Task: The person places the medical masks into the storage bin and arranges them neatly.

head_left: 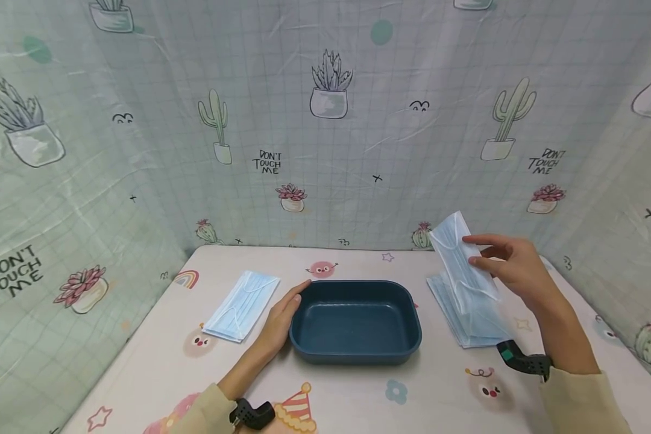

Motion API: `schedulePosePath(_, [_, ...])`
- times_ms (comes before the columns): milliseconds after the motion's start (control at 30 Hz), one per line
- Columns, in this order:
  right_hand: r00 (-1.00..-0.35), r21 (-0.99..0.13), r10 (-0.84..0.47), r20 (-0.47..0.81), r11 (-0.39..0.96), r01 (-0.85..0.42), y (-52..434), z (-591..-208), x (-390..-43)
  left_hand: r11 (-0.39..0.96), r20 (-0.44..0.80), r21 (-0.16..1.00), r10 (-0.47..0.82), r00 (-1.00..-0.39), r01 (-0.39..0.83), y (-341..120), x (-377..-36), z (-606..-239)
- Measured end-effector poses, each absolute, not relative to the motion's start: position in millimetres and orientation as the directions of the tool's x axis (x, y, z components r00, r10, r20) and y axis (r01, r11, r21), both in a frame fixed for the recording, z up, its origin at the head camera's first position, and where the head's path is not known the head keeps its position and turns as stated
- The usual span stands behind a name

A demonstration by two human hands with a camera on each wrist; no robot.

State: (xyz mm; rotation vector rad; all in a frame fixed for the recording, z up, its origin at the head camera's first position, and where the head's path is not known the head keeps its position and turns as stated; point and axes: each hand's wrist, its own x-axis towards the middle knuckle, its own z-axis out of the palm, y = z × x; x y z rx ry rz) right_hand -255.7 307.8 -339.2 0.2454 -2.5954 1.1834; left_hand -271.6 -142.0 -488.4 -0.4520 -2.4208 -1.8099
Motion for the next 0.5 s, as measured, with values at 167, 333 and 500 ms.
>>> schedulePosePath(167, [-0.927,-0.669,-0.068,0.369,0.673,-0.315,298,-330,-248,0.238,0.237,0.93,0.191,-0.953,0.279,-138,-271,-487])
schedulePosePath(333, [-0.89,-0.647,-0.126,0.439,0.642,-0.41,286,-327,-244,0.241,0.24,0.928,0.2,-0.95,0.285,-138,-272,-487])
schedulePosePath(500, [-0.875,-0.644,-0.185,0.447,0.612,-0.459,271,-326,-242,0.249,0.244,0.926,0.181,-0.953,0.285,-141,-271,-489])
